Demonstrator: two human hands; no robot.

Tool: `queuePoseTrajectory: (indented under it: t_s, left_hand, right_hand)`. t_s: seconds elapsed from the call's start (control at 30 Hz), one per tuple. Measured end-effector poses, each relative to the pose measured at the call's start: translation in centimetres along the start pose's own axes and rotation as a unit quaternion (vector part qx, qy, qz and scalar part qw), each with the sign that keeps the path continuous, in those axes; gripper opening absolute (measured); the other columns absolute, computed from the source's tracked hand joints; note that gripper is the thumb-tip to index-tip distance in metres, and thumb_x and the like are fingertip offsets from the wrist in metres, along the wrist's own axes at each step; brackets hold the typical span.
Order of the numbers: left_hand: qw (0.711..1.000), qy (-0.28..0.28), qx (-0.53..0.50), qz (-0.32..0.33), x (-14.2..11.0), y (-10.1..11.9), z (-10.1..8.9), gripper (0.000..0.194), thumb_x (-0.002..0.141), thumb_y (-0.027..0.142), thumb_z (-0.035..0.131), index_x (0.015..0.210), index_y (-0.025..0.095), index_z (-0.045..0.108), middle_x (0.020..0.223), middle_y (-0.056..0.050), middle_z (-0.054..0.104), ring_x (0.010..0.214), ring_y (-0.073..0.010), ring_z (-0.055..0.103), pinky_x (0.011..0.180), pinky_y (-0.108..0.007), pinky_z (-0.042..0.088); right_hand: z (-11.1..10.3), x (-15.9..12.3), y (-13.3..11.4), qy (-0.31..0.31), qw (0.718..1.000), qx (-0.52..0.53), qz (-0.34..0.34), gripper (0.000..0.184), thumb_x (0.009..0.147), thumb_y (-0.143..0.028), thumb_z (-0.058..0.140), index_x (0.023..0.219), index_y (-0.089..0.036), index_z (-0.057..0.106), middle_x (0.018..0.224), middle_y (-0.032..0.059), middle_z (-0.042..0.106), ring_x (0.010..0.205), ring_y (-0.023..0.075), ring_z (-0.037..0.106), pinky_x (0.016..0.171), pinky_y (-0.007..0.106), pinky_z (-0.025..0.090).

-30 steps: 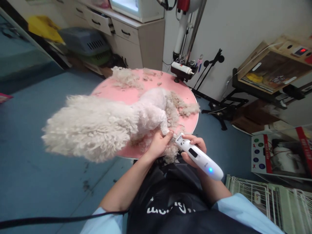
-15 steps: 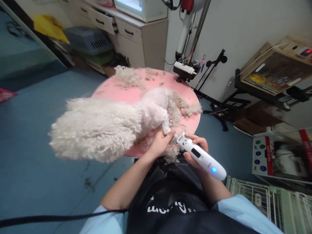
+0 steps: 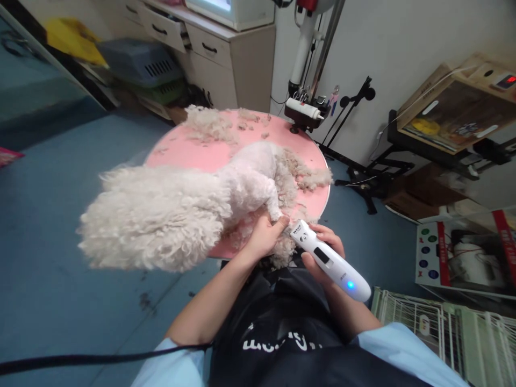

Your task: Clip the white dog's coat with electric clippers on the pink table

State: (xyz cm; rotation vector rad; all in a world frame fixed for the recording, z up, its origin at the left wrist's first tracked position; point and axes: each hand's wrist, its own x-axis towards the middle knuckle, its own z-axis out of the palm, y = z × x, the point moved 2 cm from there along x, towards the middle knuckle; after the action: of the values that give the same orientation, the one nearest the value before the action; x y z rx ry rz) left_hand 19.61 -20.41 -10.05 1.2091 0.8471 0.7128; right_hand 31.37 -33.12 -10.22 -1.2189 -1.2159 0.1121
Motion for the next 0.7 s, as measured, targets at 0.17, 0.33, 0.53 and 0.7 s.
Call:
queuePoseTrajectory:
  t_s: [0.17, 0.33, 0.53, 0.7]
  left_hand:
    - [1.0, 0.003, -0.003, -0.009, -0.1, 0.3, 0.1, 0.034, 0.069, 0.049, 0.071, 0.079, 0.016, 0.066, 0.072, -0.002, 0.068, 0.075, -0.0205, 0.064, 0.073, -0.031, 0.051]
    - [1.0, 0.0, -0.003, -0.012, -0.1, 0.8, 0.3, 0.034, 0.068, 0.049, 0.071, 0.078, 0.017, 0.066, 0.073, -0.003, 0.068, 0.076, -0.0211, 0.064, 0.072, -0.03, 0.051]
    - [1.0, -0.005, 0.026, -0.012, 0.0, 0.4, 0.2, 0.033, 0.073, 0.048, 0.067, 0.077, 0.015, 0.067, 0.071, -0.002, 0.066, 0.074, -0.0199, 0.062, 0.068, -0.029, 0.05]
    - [0.998, -0.008, 0.018, -0.062, -0.4, 0.7, -0.4, 0.037, 0.073, 0.044, 0.067, 0.096, 0.014, 0.066, 0.086, -0.004, 0.068, 0.089, -0.0224, 0.064, 0.079, -0.031, 0.049]
  right_hand:
    - [0.0, 0.0, 0.2, -0.013, 1.0, 0.002, 0.002, 0.044, 0.076, -0.03, 0.075, 0.115, -0.027, 0.056, 0.12, 0.0112, 0.065, 0.11, 0.0282, 0.065, 0.092, 0.048, 0.053]
    - [0.5, 0.0, 0.3, -0.011, 1.0, 0.003, 0.006, 0.042, 0.078, -0.034, 0.075, 0.114, -0.027, 0.055, 0.12, 0.0115, 0.065, 0.111, 0.0283, 0.066, 0.093, 0.049, 0.054]
    - [0.8, 0.4, 0.4, -0.002, 0.999, 0.037, 0.019, 0.043, 0.079, -0.034, 0.075, 0.114, -0.028, 0.052, 0.121, 0.0114, 0.066, 0.113, 0.0274, 0.066, 0.094, 0.049, 0.055]
    - [-0.3, 1.1, 0.1, -0.161, 0.982, 0.096, 0.013, 0.039, 0.08, -0.032, 0.073, 0.115, -0.028, 0.057, 0.12, 0.0107, 0.068, 0.114, 0.0286, 0.066, 0.094, 0.05, 0.055]
